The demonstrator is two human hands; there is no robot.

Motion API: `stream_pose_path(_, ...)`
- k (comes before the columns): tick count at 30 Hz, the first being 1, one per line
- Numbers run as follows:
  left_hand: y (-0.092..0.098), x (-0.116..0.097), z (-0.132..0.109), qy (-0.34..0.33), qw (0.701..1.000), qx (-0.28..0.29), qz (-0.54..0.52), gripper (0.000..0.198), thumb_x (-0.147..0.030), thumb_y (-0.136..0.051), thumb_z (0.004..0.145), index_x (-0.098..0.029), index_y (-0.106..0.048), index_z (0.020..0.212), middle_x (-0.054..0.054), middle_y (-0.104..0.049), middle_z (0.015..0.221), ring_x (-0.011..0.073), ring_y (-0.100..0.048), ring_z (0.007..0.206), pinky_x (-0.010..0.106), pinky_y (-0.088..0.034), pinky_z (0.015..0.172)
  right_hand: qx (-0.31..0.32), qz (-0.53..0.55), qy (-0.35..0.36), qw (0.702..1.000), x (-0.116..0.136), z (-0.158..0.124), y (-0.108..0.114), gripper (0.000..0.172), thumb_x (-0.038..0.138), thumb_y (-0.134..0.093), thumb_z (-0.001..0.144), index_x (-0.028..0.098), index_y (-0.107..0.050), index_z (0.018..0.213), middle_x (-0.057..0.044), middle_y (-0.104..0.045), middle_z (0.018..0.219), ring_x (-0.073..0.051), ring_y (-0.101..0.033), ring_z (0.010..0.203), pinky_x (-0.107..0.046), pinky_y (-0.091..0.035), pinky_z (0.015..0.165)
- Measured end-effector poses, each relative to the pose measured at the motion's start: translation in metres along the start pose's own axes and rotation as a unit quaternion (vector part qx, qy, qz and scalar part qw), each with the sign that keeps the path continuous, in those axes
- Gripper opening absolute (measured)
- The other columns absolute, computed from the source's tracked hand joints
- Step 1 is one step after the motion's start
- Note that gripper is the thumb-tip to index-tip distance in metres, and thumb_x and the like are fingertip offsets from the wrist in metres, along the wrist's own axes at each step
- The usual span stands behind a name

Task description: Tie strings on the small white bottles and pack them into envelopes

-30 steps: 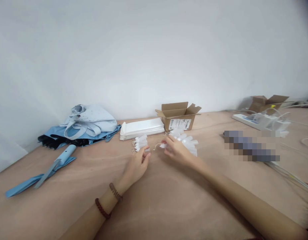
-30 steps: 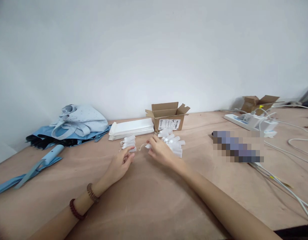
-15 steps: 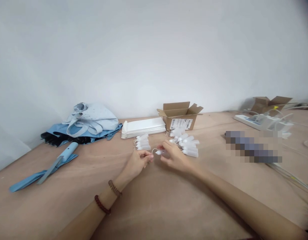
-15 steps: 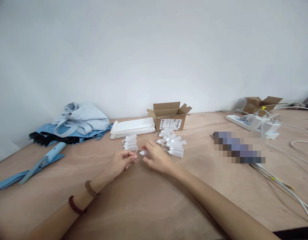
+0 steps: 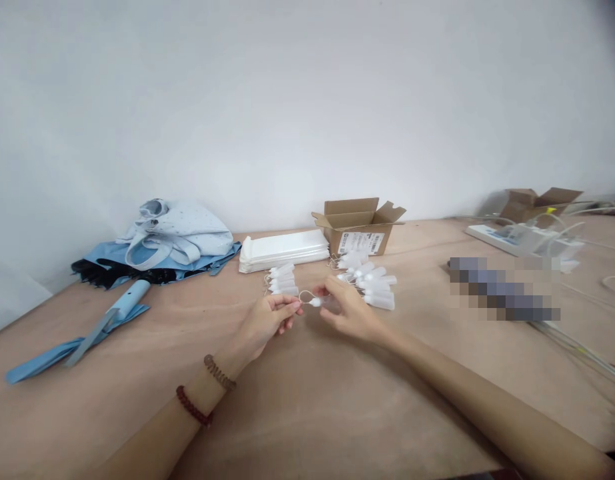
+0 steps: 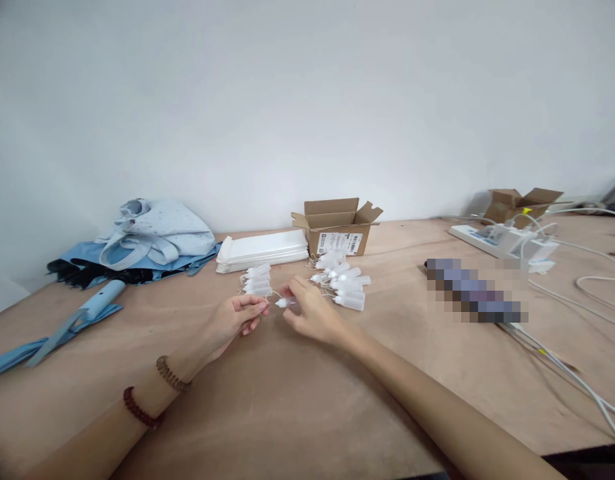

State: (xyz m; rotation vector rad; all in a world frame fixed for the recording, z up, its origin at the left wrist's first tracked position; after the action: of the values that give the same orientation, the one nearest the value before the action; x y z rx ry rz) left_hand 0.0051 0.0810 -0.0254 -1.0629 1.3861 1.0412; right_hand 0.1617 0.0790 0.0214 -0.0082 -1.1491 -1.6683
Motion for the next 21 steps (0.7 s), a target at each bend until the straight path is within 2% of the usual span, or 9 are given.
stream_pose_path(21, -0.0033, -0.0001, -0.0018, 0.003, 1.000, 0.019, -0.017, 0.029, -0.037, -0.069, 0.073, -0.012, -0.064, 0.086, 0.002, -0.061, 0.075, 0.0043, -0.043, 0.049, 0.018, -0.028, 0.042, 0.008, 0.007, 0.015, 1.000, 0.0071, 0.0021, 0.0042, 0.026, 0.005, -0.051, 0.067, 0.019, -0.049, 0.088, -0.004, -0.059, 0.087, -0.017, -0.054, 0.079, -0.029, -0.042, 0.070)
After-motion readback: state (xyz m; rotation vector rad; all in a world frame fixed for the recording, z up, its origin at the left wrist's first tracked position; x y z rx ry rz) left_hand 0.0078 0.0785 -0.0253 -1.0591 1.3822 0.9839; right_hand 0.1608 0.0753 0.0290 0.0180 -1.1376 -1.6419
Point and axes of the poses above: each hand's wrist, its own z-axis towards the middle knuckle, its own y-axis out of the back of the hand, x = y × z, the point moved 6 cm from there along z, towards the middle knuckle
